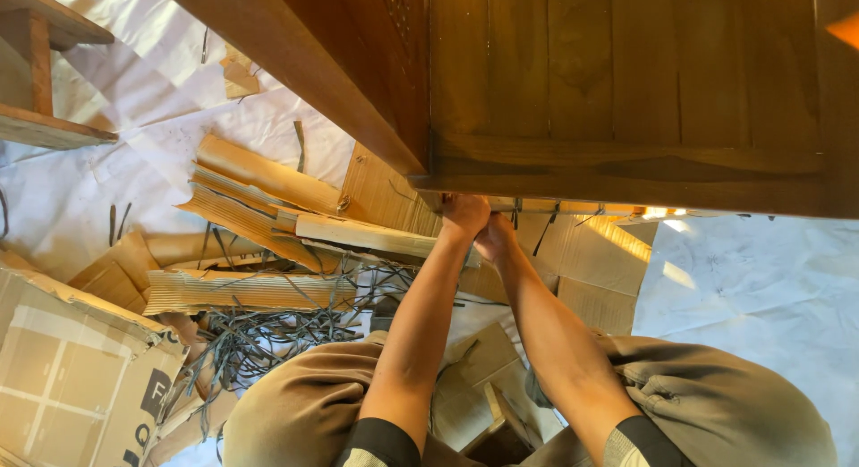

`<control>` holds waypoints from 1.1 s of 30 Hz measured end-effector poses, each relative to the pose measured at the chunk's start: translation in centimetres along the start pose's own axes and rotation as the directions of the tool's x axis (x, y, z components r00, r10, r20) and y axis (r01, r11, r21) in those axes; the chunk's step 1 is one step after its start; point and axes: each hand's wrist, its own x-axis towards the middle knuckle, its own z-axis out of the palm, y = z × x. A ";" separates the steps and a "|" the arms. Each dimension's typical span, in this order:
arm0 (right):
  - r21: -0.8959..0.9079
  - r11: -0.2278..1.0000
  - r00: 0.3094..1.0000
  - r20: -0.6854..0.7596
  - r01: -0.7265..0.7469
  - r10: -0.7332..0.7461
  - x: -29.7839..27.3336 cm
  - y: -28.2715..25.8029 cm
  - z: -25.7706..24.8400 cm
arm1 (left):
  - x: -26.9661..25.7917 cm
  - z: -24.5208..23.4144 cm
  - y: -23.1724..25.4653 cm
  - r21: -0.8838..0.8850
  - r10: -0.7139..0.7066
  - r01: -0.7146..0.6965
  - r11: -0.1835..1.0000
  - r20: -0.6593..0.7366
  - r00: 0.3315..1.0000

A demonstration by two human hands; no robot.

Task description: Wrapping wooden furniture legs with protective straps for storage or transport.

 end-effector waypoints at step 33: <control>-0.886 0.055 0.677 0.312 0.461 -0.667 -14.3 -1.3 5.0 | -2.9 -10.3 -1.7 -0.719 -0.230 0.179 0.671 0.027 0.973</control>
